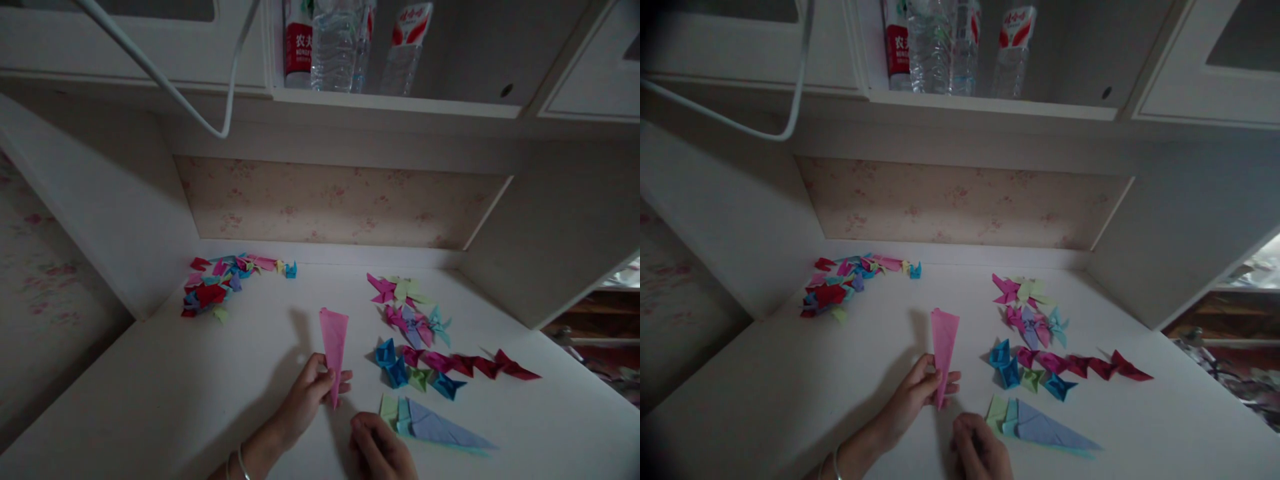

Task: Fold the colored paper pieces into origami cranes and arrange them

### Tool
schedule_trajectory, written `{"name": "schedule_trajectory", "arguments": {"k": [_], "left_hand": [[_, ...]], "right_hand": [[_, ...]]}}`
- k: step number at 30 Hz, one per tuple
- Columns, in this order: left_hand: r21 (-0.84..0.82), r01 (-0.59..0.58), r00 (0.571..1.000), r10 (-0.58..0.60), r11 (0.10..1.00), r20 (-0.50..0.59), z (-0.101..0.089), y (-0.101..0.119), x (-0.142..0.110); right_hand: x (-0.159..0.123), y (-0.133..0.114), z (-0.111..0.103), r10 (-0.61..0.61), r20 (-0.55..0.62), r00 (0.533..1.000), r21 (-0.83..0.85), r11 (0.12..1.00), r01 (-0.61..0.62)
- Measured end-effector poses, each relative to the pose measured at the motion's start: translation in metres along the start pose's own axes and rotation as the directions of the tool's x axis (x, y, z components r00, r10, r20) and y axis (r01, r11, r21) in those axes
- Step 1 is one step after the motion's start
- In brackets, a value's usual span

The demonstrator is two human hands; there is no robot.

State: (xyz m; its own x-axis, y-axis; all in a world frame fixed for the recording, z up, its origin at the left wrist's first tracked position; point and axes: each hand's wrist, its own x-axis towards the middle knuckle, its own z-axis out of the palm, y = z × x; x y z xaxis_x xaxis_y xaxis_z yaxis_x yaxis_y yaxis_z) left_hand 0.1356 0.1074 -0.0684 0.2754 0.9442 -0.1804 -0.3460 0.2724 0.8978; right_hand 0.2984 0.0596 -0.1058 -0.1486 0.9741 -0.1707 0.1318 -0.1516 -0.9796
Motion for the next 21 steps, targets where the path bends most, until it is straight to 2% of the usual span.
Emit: {"name": "schedule_trajectory", "arguments": {"k": [2, 7, 11, 14, 18, 21], "left_hand": [[-0.012, -0.018, 0.999, 0.018, 1.000, 0.029, 0.001, 0.002, -0.002], [-0.022, -0.011, 0.996, 0.013, 1.000, 0.090, 0.004, 0.001, -0.003], [-0.006, -0.022, 0.999, 0.022, 1.000, 0.023, 0.005, 0.002, -0.001], [0.042, -0.067, 0.995, 0.070, 0.997, -0.069, 0.004, 0.008, -0.001], [0.068, -0.124, 0.972, 0.135, 0.990, -0.191, -0.001, 0.013, 0.000], [0.068, -0.130, 0.964, 0.142, 0.989, -0.223, -0.004, 0.014, -0.001]], "right_hand": [[0.004, -0.003, 0.006, 0.025, -0.009, 1.000, 0.107, 0.994, -0.024], [0.014, -0.018, 0.028, -0.043, -0.022, 0.999, 0.225, 0.973, 0.047], [0.017, -0.026, 0.033, -0.036, -0.044, 0.998, 0.200, 0.979, 0.044], [0.012, -0.027, 0.025, -0.039, -0.067, 0.997, 0.158, 0.986, 0.049], [-0.002, -0.028, 0.005, -0.025, -0.043, 0.999, 0.009, 1.000, 0.025], [-0.014, -0.026, -0.017, -0.022, -0.135, 0.991, -0.072, 0.997, 0.013]]}}
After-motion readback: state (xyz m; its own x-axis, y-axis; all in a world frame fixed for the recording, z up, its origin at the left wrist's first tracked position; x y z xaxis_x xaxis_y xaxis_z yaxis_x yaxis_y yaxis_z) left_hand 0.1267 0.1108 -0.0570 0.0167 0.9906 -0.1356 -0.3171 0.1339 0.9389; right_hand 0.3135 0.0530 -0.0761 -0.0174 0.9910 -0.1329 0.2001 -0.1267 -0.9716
